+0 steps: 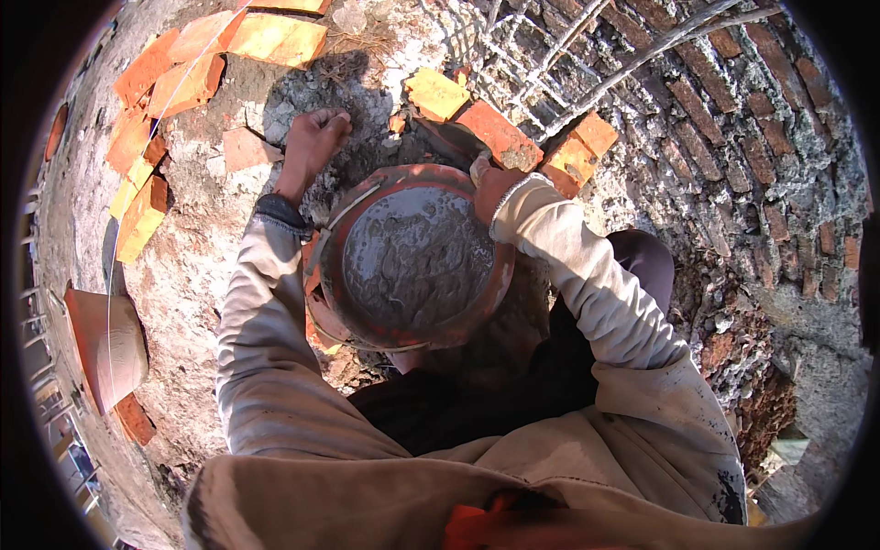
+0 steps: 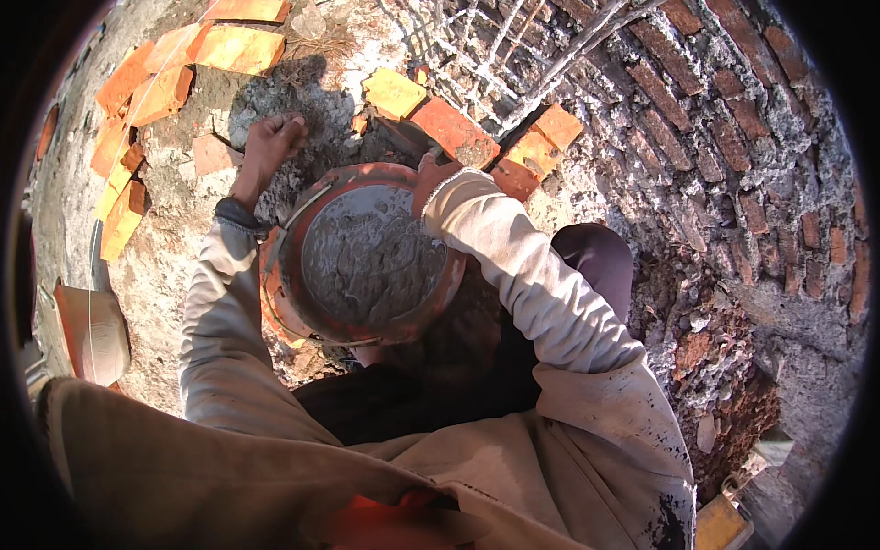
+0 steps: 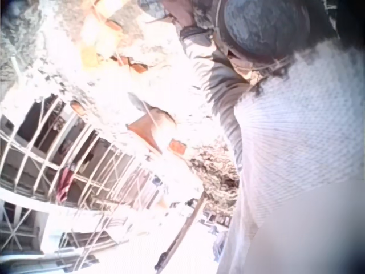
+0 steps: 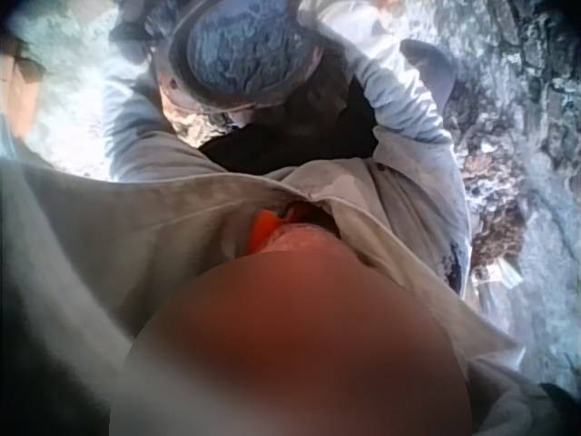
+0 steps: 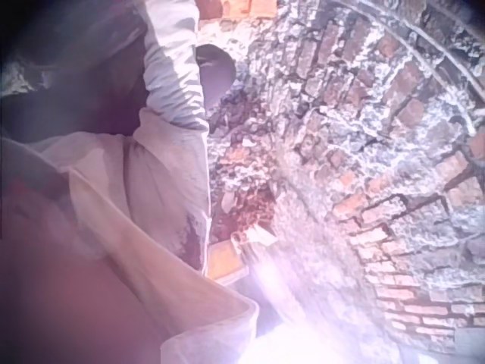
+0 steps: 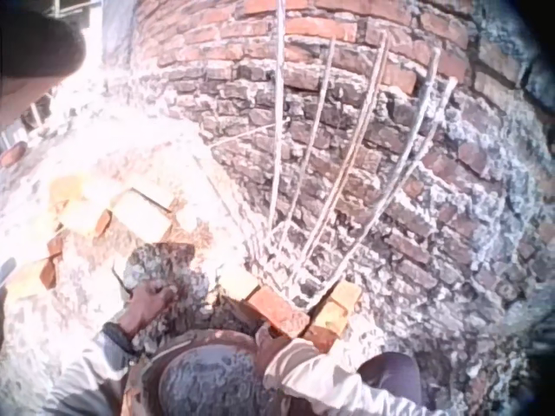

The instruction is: The person scoops mortar from a bucket using a trowel and applies it to bricks, then places them onto a partially built brick wall. They tap the bricks into place and continue the process of adding mortar and laying bricks.

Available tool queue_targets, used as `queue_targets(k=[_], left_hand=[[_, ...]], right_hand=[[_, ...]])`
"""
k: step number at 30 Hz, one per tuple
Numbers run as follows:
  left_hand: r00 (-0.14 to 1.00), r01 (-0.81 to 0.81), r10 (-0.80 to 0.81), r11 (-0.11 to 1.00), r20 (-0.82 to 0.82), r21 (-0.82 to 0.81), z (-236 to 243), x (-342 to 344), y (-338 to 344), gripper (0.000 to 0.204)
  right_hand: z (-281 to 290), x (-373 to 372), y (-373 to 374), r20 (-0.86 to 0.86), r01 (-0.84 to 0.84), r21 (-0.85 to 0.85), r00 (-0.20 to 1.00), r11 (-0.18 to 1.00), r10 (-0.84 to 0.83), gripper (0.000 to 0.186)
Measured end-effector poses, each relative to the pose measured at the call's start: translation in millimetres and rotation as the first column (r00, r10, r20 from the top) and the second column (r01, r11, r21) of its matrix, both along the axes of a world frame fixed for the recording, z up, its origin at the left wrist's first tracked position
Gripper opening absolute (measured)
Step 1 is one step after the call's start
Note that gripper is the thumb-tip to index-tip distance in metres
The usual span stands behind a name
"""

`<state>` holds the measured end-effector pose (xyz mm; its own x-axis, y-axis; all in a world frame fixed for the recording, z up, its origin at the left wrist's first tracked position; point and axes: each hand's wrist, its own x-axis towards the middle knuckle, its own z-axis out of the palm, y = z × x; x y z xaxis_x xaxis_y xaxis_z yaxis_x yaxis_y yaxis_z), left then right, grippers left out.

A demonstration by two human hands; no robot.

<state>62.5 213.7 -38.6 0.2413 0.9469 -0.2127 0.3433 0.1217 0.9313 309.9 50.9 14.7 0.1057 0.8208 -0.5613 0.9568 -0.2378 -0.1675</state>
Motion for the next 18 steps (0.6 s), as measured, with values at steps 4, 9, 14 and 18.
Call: queue_targets(k=[4,9,14,18], left_hand=[[0.982,0.122,-0.111,0.991,-0.155,0.059,-17,-12,6,0.028],[0.803,0.481,-0.316,0.844,-0.506,0.237,-22,39,9,0.039],[0.676,0.642,-0.364,0.717,-0.641,0.27,-18,80,12,0.036],[0.66,0.659,-0.323,0.683,-0.679,0.316,26,51,-7,0.036]], right_hand=[[24,27,-52,-0.056,-0.121,0.099,0.99,0.988,0.127,0.043],[94,59,-68,-0.449,0.146,0.426,0.891,0.893,0.069,0.051],[28,67,-24,-0.34,0.042,0.501,0.928,0.864,0.152,0.049],[23,88,-37,-0.623,0.261,0.458,0.776,0.85,0.097,0.045]])
